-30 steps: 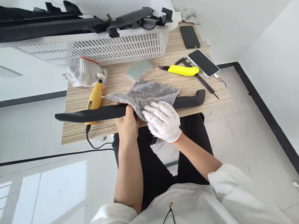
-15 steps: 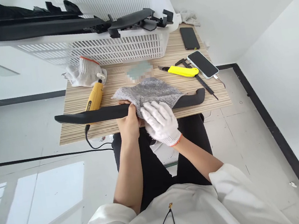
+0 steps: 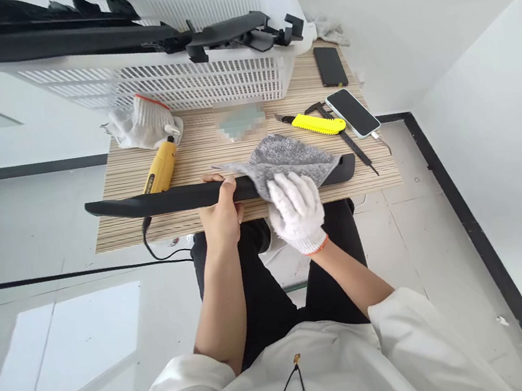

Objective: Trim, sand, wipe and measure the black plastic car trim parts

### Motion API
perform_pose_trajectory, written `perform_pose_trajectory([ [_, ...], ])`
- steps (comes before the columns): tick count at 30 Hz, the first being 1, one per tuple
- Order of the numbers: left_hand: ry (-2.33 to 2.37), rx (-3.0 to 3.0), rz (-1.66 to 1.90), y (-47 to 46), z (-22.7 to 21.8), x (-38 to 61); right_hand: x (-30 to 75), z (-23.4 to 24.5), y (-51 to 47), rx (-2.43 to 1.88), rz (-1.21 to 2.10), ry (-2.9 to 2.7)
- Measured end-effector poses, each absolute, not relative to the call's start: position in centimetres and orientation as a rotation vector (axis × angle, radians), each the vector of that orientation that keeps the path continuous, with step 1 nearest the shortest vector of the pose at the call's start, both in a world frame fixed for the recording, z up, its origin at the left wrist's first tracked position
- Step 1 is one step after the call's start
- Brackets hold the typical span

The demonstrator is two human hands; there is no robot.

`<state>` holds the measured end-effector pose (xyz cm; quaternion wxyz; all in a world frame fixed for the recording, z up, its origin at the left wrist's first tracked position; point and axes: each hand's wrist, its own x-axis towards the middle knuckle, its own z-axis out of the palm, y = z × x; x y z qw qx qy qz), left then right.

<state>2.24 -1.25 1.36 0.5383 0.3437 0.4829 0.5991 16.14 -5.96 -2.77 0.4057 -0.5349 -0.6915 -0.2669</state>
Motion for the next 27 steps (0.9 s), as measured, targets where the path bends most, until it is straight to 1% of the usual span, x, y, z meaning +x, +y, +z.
perform_pose_trajectory([
  [3,1.218,0.797,1.446,-1.1,0.7,2.2,12.9,-2.6,-5.3,-1.331,-0.623,-1.810],
  [6,1.246,0.770,1.440,-0.9,0.5,2.0,12.0,-2.4,-4.9,-1.292,-0.648,-1.860],
  [9,1.201,0.776,1.438,-1.0,0.8,1.8,13.8,-2.6,-5.1,-1.271,-0.671,-1.883],
  [13,1.147,0.802,1.460,-1.3,1.5,1.9,16.9,-2.9,-5.9,-1.394,-0.689,-1.766],
  [16,1.146,0.817,1.444,-1.4,1.5,2.2,17.0,-2.9,-6.3,-1.446,-0.718,-1.662],
  [23,1.142,0.854,1.435,-1.3,1.1,2.2,11.6,-2.4,-5.2,-1.381,-0.568,-1.817],
  [27,1.149,0.868,1.440,-1.2,0.9,1.9,12.9,-2.2,-5.0,-1.345,-0.550,-1.875],
])
